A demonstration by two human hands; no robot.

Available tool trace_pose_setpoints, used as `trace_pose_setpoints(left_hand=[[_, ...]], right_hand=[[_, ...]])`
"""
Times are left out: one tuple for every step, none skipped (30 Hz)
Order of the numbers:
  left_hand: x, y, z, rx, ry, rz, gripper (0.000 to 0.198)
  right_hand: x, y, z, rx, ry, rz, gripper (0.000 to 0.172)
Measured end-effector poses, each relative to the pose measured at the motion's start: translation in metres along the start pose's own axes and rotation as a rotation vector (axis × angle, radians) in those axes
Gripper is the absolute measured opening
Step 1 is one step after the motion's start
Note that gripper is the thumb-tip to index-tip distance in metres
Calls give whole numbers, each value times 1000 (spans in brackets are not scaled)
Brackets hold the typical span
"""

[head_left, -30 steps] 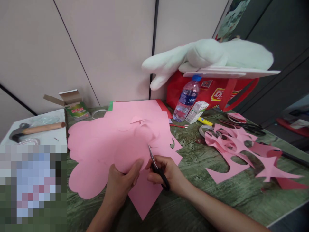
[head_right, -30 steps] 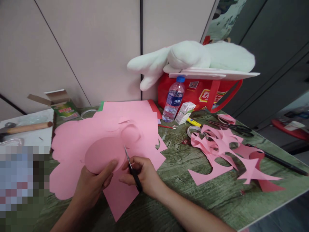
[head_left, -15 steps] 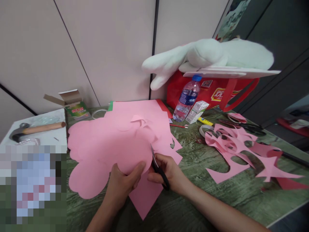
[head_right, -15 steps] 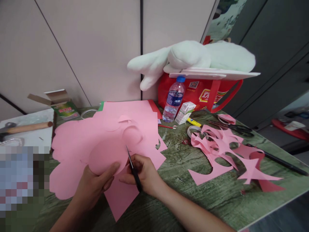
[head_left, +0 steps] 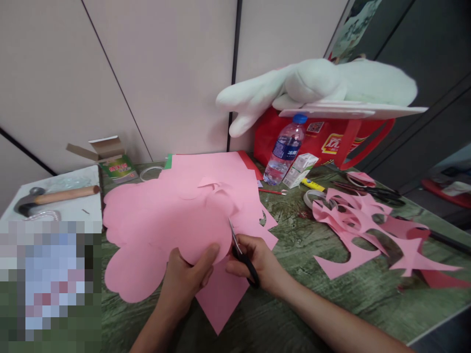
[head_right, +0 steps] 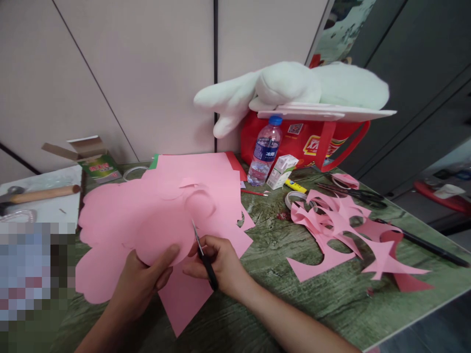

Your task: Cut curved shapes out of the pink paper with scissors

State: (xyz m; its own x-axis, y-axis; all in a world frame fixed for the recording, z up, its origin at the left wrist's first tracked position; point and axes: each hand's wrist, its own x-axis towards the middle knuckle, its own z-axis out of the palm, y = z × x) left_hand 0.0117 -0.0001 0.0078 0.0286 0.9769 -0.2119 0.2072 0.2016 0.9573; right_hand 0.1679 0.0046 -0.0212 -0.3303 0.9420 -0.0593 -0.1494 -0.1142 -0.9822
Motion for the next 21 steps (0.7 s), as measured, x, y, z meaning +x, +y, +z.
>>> trace_pose_setpoints(left_hand=[[0, -1, 0, -4, 7, 5, 49], [0, -1, 0, -6, 11, 10, 49], [1, -2, -1, -4, 11, 13, 49], [1, -2, -1, -1, 5, 14, 49], [1, -3, -1, 0, -2, 12, 49], [2, -4, -1, -1, -9, 13, 49], [2, -5, -1, -3, -12, 18, 49], [3, -5, -1, -6, -13, 26, 49], [3, -6, -1, -9, -12, 36, 49], [4, -6, -1, -8, -11, 44, 49], [4, -6, -1, -4, -8, 51, 49], [4, -6, -1, 0, -7, 55, 50], [4, -6, -1, 2, -6, 57, 50], [4, -6, -1, 1, -9, 59, 50], [4, -5, -1, 1, -9, 62, 51], [3, -5, -1, -2, -9, 64, 51], [3, -5, -2, -6, -9, 67, 52], [3, -5, -2, -10, -5, 71, 52], [3, -5, -2, -15, -2, 75, 53], [3, -5, -3, -24, -1, 77, 54], [3, -5, -3, -34, -2, 77, 54]], right_hand=[[0, 0, 0, -5, 7, 2, 43], [0, 0, 0, -7, 13, 5, 43], [0, 0, 0, -8, 15, 11, 44], [0, 0, 0, -8, 16, 17, 44], [0, 0, 0, -8, 15, 23, 44], [0, 0, 0, -7, 16, 28, 43], [0, -1, 0, -6, 18, 29, 43], [0, -2, 0, -5, 19, 31, 42], [0, -2, 1, -3, 20, 34, 42], [0, -3, 1, -1, 21, 37, 42], [0, -4, 1, 0, 22, 43, 42], [0, -4, 2, 0, 26, 49, 42], [0, -5, 2, -1, 31, 58, 43], [0, -5, 2, -2, 39, 69, 43], [0, -6, 3, -3, 48, 81, 43], [0, -6, 3, -3, 56, 95, 44], [0, -6, 3, -1, 63, 106, 44], [0, -7, 4, 3, 67, 115, 44], [-1, -7, 4, 9, 69, 122, 45], [-1, -7, 4, 15, 70, 126, 45], [-1, -7, 4, 19, 69, 129, 46]])
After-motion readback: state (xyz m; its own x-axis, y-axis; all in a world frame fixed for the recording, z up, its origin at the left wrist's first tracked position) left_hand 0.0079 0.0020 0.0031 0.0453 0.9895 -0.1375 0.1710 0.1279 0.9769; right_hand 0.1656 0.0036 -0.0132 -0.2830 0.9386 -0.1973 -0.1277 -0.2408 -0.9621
